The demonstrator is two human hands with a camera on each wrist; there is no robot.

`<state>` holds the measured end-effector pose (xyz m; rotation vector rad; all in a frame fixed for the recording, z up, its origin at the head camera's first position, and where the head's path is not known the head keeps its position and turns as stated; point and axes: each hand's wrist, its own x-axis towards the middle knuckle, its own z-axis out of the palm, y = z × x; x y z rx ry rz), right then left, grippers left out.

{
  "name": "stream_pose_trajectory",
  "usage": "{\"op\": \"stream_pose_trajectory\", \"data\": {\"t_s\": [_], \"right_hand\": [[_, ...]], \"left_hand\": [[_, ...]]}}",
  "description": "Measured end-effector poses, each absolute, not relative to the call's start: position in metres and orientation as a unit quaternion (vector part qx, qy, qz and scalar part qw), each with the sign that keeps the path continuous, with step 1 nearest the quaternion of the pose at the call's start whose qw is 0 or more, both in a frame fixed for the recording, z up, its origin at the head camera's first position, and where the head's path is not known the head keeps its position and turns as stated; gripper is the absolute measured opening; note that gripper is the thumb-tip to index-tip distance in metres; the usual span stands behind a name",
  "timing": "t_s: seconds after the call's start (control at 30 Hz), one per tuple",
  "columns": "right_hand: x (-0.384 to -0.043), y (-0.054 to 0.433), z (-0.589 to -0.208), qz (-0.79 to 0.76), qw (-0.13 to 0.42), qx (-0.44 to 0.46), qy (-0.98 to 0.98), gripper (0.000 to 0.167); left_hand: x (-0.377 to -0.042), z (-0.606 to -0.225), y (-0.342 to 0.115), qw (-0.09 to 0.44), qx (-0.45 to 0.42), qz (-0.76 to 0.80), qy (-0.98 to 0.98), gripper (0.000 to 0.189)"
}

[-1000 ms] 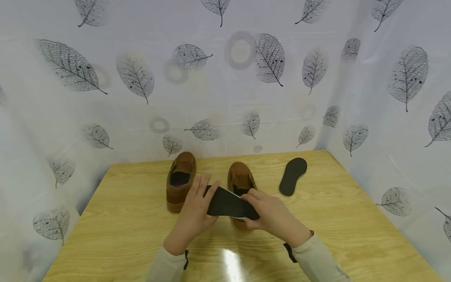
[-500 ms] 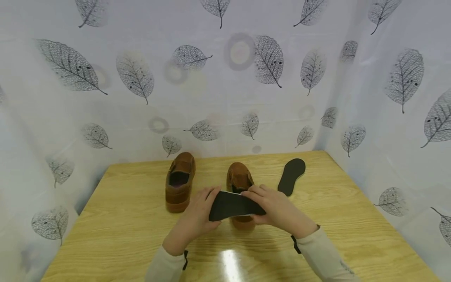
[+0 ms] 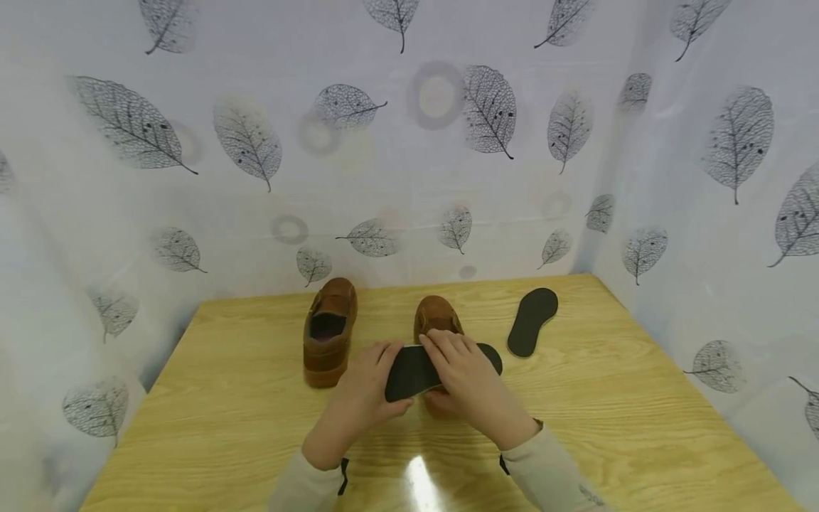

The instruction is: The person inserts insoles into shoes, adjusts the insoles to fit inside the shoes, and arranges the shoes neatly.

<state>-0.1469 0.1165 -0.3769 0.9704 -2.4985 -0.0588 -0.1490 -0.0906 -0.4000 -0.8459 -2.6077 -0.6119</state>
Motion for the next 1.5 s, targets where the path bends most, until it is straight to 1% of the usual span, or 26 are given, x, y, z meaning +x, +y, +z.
{"op": "stream_pose_trajectory", "data": {"t_s": [0.07,0.17,0.27,0.37,0.57,0.7,0.83,0.93,1.0,1.1,1.23,1.4,1.5], "right_hand": [[-0.148,0.115,-0.377,-0.032,0.218,0.347,-0.911,0.086],[-0.15,0.117,-0.376,-0.013,0.189,0.35,-0.917,0.081],[-0.152,0.121,-0.374,0.017,0.163,0.362,-0.918,0.074],[-0.153,0.126,-0.373,0.042,0.152,0.375,-0.913,0.065],[-0.151,0.133,-0.374,0.073,0.172,0.396,-0.899,0.045],[-0.15,0.139,-0.373,0.093,0.179,0.402,-0.893,0.037],[-0.152,0.154,-0.374,0.114,0.197,0.386,-0.894,0.035],[-0.152,0.17,-0.375,0.139,0.223,0.357,-0.896,0.034],[-0.15,0.179,-0.374,0.161,0.225,0.33,-0.902,0.032],[-0.146,0.191,-0.372,0.216,0.19,0.276,-0.917,0.028],[-0.14,0.198,-0.366,0.3,0.11,0.195,-0.927,0.025],[-0.132,0.197,-0.356,0.347,0.019,0.101,-0.932,0.032],[-0.129,0.194,-0.351,0.354,-0.009,0.075,-0.932,0.032]], "left_hand": [[-0.148,-0.399,-0.088,0.157,-0.299,-0.22,-0.915,0.083],[-0.147,-0.397,-0.086,0.151,-0.303,-0.22,-0.915,0.08],[-0.146,-0.396,-0.086,0.15,-0.313,-0.22,-0.912,0.077],[-0.146,-0.395,-0.086,0.152,-0.329,-0.218,-0.906,0.072],[-0.147,-0.396,-0.086,0.152,-0.356,-0.226,-0.894,0.06],[-0.149,-0.396,-0.088,0.15,-0.368,-0.248,-0.884,0.063],[-0.157,-0.393,-0.096,0.177,-0.365,-0.268,-0.874,0.061],[-0.167,-0.388,-0.105,0.216,-0.354,-0.266,-0.87,0.051],[-0.174,-0.386,-0.109,0.233,-0.351,-0.258,-0.869,0.043],[-0.186,-0.386,-0.109,0.239,-0.352,-0.236,-0.874,0.036],[-0.199,-0.388,-0.097,0.224,-0.374,-0.215,-0.874,0.036],[-0.211,-0.391,-0.073,0.217,-0.412,-0.182,-0.866,0.035],[-0.216,-0.395,-0.061,0.214,-0.429,-0.15,-0.865,0.034]]}}
